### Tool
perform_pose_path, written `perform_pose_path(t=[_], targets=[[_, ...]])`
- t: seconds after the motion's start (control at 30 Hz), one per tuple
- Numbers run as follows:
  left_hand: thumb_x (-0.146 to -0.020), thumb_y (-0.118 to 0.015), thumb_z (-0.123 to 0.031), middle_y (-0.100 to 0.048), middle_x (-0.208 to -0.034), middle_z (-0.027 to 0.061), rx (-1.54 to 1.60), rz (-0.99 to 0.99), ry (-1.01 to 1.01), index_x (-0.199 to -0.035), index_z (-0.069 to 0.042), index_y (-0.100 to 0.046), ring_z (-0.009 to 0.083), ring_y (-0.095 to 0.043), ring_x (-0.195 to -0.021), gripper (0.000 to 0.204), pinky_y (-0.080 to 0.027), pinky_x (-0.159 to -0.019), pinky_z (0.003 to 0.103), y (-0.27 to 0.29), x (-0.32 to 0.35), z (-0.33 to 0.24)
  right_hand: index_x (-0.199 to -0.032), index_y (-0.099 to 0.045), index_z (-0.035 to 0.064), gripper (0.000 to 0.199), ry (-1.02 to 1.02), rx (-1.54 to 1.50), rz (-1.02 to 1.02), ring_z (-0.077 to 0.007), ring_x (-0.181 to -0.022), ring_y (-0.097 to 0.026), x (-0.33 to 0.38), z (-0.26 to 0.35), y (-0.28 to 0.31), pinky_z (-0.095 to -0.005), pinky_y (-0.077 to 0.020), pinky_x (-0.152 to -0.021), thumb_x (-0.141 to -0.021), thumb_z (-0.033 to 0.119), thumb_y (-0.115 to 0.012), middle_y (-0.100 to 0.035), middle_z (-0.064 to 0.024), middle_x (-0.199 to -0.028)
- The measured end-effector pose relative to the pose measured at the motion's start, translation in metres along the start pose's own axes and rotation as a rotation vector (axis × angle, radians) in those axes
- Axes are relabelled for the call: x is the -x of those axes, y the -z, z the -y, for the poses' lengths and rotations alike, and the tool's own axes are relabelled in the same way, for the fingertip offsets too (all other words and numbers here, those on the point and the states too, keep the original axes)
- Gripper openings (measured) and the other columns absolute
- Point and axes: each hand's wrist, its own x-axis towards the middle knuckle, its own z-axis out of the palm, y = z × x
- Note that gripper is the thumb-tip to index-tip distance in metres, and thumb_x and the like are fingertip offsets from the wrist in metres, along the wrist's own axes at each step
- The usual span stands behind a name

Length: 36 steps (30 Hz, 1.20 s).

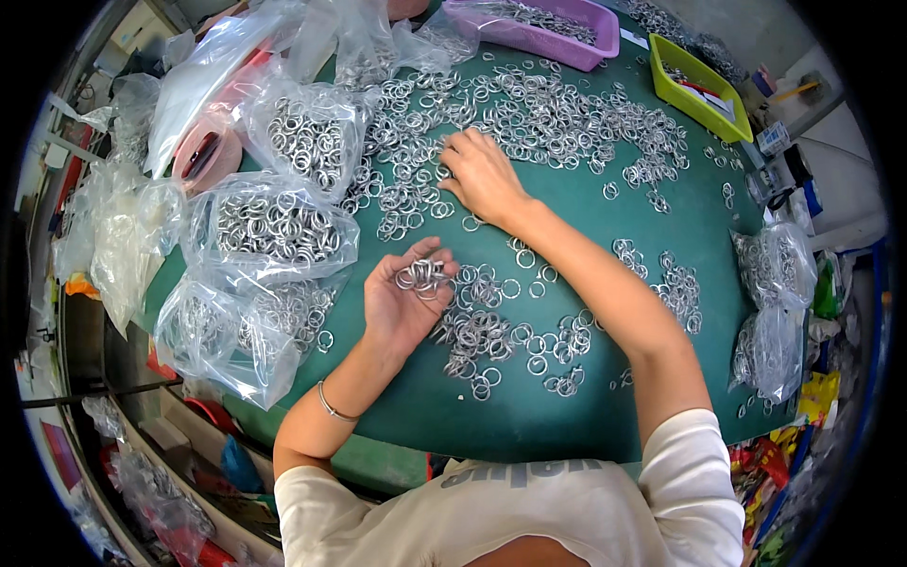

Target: The person sorts small metal rings by hand on a green work table, picking them up from a central pile and moving them into a smaller group, then handles a star-shaped decorative item.

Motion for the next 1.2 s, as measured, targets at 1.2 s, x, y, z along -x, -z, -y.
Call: perform_pose_path(t=[1.2], targets=[[-0.09, -0.043, -0.037, -0.048, -0.07, 0.0121, -0.146, -0.208, -0.177, -0.07, -0.003, -0.051, 0.0157, -0.043, -0.056, 0.04, -0.026, -0.031, 0.019, -0.02, 0.001, -0.01, -0.114, -0.054, 0.0103, 0.043, 0.044, -0.236, 0.26, -0.0258, -0.11, -0.043, -0.02, 0.018, 0.013, -0.0374, -0.0321, -0.093, -0.075, 0.022, -0.066, -0.05, -0.0101, -0.116]])
